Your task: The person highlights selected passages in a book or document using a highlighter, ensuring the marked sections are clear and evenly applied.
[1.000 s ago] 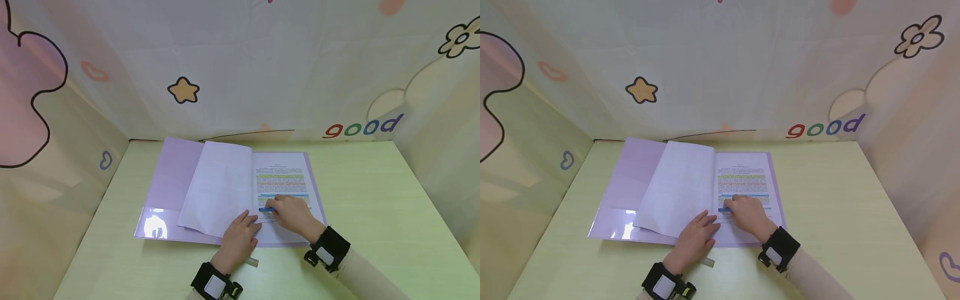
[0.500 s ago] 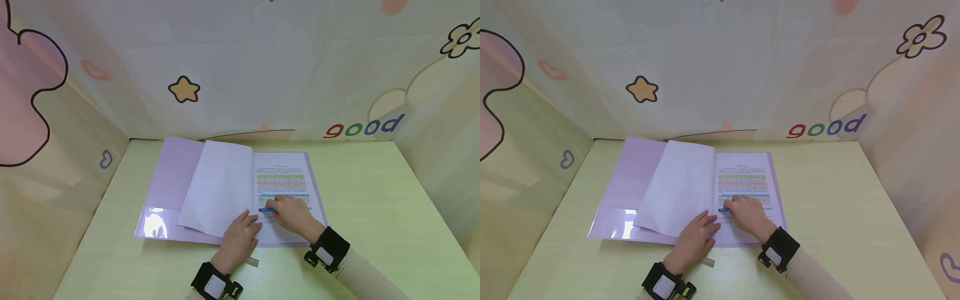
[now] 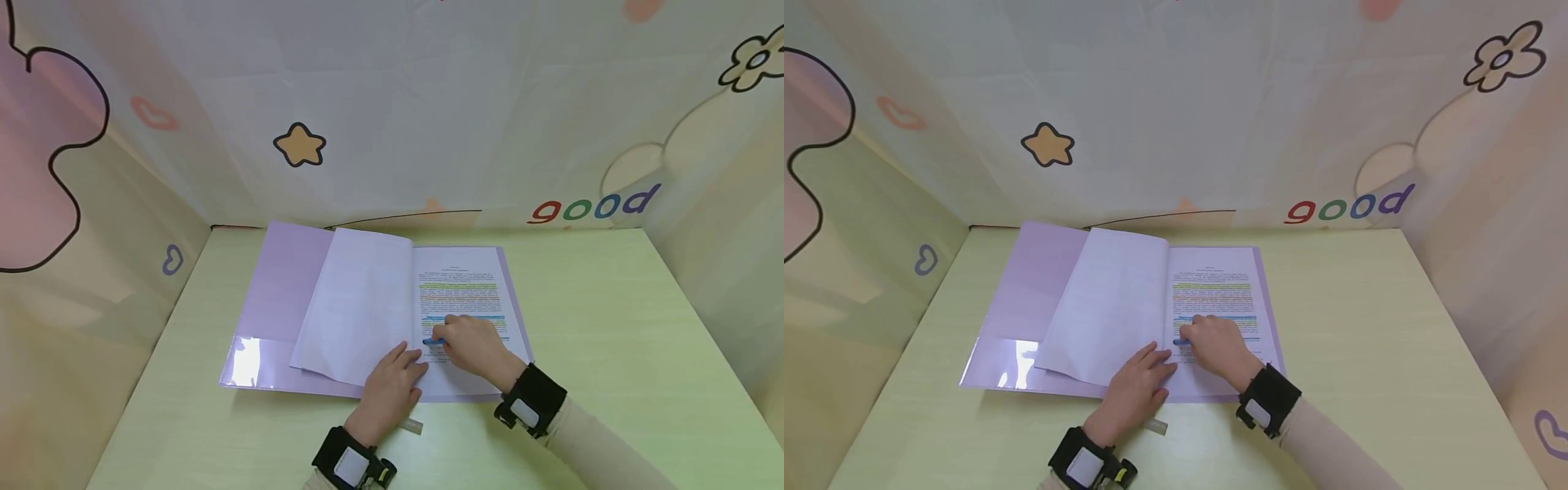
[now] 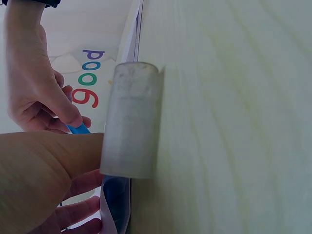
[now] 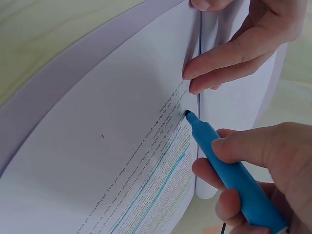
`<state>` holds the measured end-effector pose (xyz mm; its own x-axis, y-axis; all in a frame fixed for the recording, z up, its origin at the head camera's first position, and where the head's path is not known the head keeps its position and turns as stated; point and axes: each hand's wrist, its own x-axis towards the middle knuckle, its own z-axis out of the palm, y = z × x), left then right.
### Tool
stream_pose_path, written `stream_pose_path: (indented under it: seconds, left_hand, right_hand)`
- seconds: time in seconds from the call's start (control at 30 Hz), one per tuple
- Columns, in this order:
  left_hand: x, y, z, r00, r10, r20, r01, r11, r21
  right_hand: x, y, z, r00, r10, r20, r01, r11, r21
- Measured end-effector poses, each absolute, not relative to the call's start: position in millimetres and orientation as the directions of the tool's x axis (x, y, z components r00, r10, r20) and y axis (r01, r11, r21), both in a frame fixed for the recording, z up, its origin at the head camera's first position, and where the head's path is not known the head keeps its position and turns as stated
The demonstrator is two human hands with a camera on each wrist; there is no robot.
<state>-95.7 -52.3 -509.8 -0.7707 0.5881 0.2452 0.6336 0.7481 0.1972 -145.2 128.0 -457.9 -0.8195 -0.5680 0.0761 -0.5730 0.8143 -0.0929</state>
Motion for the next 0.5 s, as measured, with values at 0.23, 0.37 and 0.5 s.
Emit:
stream_pose_path:
  seconds: [0.23, 0.37, 0.5]
  left_hand:
    - [-95.1, -51.8, -509.2, -0.768, 0.595, 0.237, 0.637, 0.749, 0.184]
    - [-95.2, -52.1, -510.0, -0.766, 0.591, 0.252, 0.638, 0.747, 0.186]
    - [-95.2, -52.0, -509.5, -0.772, 0.588, 0.24, 0.632, 0.752, 0.187]
  right_hand:
    - [-143.8, 130.5, -459.2, -0.818, -0.567, 0.099, -0.575, 0.812, -0.098]
    - [-143.5, 133.0, -458.7, -0.823, -0.559, 0.102, -0.568, 0.816, -0.105]
    - [-143.7, 135.9, -457.8, -0.825, -0.556, 0.101, -0.564, 0.82, -0.1]
